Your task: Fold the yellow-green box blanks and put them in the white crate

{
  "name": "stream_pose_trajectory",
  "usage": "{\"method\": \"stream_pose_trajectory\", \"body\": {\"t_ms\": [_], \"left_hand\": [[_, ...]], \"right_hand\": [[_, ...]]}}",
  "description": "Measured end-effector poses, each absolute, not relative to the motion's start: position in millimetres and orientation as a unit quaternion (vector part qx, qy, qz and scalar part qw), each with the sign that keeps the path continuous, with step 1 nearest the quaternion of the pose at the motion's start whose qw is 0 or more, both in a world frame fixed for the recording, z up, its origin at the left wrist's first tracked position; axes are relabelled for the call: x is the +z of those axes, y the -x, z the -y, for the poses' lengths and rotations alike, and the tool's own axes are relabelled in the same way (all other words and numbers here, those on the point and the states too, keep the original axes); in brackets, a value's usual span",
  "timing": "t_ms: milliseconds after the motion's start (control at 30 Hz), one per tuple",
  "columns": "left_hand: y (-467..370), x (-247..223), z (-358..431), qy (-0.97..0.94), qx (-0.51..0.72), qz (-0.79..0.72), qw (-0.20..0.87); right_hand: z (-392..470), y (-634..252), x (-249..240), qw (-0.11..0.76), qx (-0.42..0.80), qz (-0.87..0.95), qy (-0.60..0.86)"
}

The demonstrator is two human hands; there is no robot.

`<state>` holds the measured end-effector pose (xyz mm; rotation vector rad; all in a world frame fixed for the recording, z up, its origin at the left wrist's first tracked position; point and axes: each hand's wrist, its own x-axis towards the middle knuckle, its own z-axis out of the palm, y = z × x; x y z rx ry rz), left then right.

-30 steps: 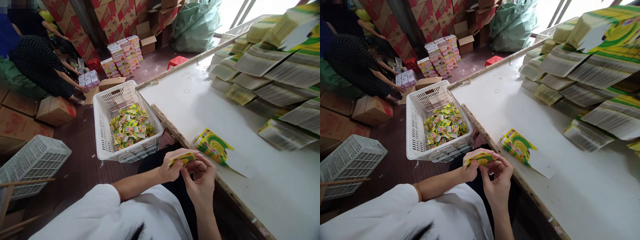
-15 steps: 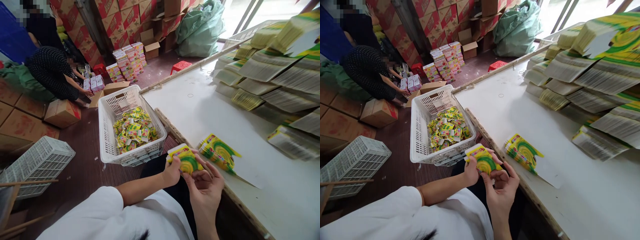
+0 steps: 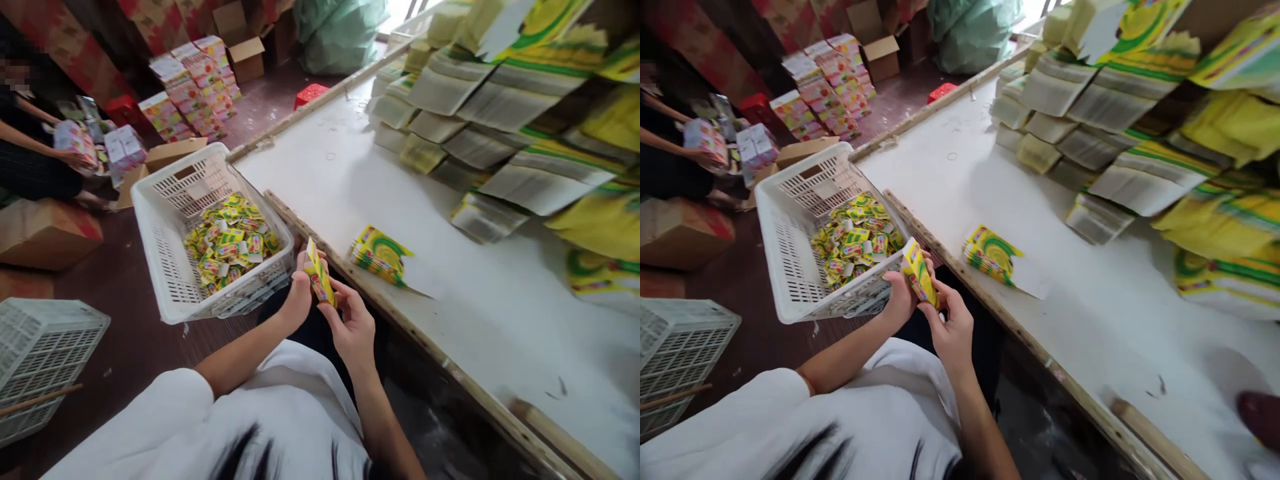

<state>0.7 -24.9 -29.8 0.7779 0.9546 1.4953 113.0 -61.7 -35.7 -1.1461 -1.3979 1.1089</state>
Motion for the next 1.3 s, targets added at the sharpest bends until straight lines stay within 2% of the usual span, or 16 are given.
{"method": "stream_pose_trajectory", "body": {"t_ms": [200,267,367,467,567,633,700,800,900,1033,1133,1233,1300], "left_hand": [[15,-30,20,-0.37,0.587,-0.463,0.552],[29,-17,17,-0.409,0.564,-0.468,0.544],[52,9,12,-0.528,0.54,-0.453,0.474],[60,27,12,-0.686,0.394,-0.467,0.397],[49,24,17,-0.743,0.218,-0.48,0.411],[39,14,23,-0.738,0.208,-0.499,0.403],[31,2,30,-0.74,0.256,-0.507,0.361],[24,-12,38,-0.774,0.318,-0.46,0.296],[22,-17,41,-0.815,0.318,-0.41,0.258],[24,-14,35,-0.826,0.273,-0.405,0.28],[25,-14,27,-0.822,0.271,-0.395,0.307],[23,-17,22,-0.812,0.327,-0.417,0.244],[23,-17,22,-0.788,0.358,-0.471,0.168]], "right_hand": [[49,-142,-24,0.528,0.359,0.593,0.491],[46,-151,-19,0.516,0.274,0.636,0.504],[43,-160,-15,0.479,0.069,0.712,0.509],[46,-157,-16,0.439,-0.016,0.785,0.436],[51,-146,-19,0.474,0.029,0.774,0.419],[53,-140,-24,0.546,0.116,0.686,0.467],[52,-137,-29,0.591,0.276,0.58,0.488],[49,-135,-36,0.534,0.56,0.474,0.422],[48,-132,-38,0.457,0.693,0.428,0.358],[53,-130,-39,0.485,0.674,0.447,0.333],[57,-131,-38,0.503,0.56,0.559,0.347],[55,-132,-37,0.485,0.402,0.666,0.398],[51,-132,-37,0.511,0.358,0.651,0.433]]}}
